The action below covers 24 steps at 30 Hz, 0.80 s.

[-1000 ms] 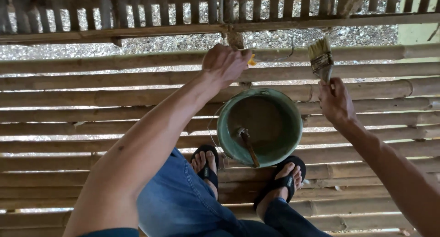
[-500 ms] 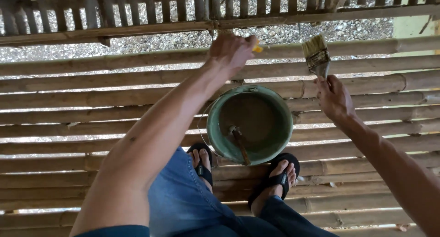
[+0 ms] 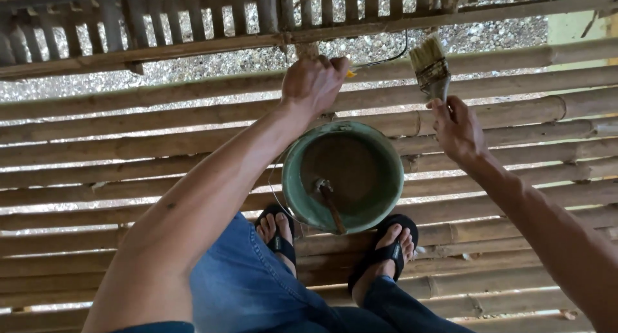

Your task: A person uses a paintbrush to apply a dark stain or paint to bamboo slats on a raised platform.

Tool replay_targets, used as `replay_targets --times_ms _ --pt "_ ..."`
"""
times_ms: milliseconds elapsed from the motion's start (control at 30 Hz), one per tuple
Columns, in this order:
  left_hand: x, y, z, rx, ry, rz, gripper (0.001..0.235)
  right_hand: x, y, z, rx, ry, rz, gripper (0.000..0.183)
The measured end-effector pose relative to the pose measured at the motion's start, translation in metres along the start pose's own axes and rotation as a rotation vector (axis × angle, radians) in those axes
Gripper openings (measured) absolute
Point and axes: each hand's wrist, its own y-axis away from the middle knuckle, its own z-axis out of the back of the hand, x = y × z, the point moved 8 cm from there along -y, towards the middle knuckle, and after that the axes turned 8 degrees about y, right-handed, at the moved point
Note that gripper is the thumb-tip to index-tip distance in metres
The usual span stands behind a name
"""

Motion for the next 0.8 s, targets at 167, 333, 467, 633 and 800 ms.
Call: replay_targets --times_ms 167,333,467,633,800 --pt "0.020 0.002 0.005 0.290 0.349 0.019 0.030 0.004 0.002 0.004 0.006 -0.060 0.024 0.032" --pt "0.006 0.005 -0.002 0.116 0.032 0.021 0.024 0.019 0.011 0.008 0.014 -0.104 0.014 0.032" --pt "-0.003 -0.004 -0.023 0.059 -0.125 0.030 0.020 0.007 0.005 0.006 0.017 -0.076 0.018 0.032" --pt "0.000 0.012 0.022 0.021 0.065 0.114 0.004 0.010 0.003 0.005 0.030 -0.069 0.028 0.033" --pt "0.000 0.013 0.023 0.078 0.218 0.095 0.010 0.018 -0.001 0.004 0.058 -0.055 0.042 0.036"
